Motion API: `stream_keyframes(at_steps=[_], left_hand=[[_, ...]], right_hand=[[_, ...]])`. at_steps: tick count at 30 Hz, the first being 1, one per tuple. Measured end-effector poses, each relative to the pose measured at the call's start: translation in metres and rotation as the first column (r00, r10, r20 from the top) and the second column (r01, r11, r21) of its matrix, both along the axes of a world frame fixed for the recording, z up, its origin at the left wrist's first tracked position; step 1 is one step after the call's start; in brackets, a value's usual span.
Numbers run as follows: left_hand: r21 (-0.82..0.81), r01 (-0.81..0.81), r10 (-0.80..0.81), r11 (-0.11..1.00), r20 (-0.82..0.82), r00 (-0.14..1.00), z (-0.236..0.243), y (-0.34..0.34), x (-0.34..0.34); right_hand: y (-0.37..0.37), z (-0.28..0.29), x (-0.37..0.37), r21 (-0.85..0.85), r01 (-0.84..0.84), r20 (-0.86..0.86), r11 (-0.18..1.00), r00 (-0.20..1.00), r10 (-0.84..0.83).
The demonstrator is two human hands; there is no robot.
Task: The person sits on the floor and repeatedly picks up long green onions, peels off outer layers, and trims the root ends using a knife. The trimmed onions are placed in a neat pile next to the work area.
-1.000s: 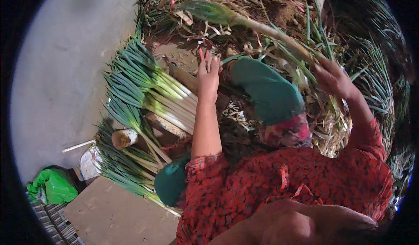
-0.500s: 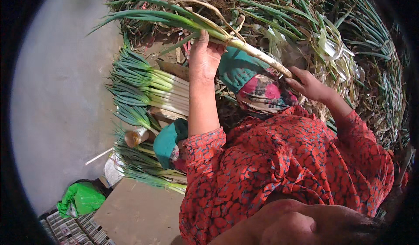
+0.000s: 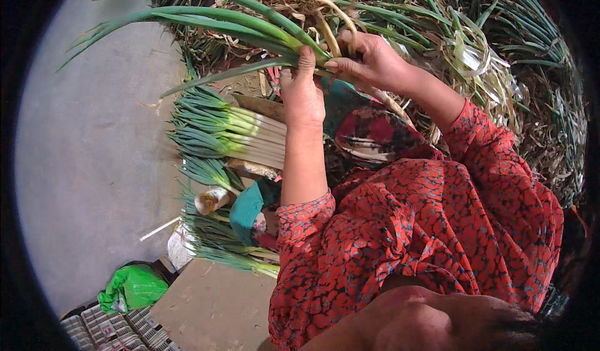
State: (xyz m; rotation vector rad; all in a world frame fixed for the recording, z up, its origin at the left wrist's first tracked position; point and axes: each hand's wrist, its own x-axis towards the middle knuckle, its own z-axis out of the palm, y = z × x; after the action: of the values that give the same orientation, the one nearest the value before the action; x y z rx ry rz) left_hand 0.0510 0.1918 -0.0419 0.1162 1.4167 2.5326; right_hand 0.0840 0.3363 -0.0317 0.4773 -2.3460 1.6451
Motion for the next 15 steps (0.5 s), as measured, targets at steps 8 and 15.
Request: stream_keyframes(at_steps=[8, 15], left_hand=[[-0.023, -0.068, 0.069, 0.997, 0.038, 0.997, -0.005, 0.005, 0.007], [0.006, 0.012, -0.013, 1.0, 0.135, 0.991, -0.019, 0.023, 0.019]], right_hand=[[0.021, -0.02, 0.03, 0.202, -0.095, 0.194, 0.975, 0.979, 0.055], [0.043, -0.031, 0.079, 0.104, 0.02, 0.282, 0.994, 0.958, -0.048]])
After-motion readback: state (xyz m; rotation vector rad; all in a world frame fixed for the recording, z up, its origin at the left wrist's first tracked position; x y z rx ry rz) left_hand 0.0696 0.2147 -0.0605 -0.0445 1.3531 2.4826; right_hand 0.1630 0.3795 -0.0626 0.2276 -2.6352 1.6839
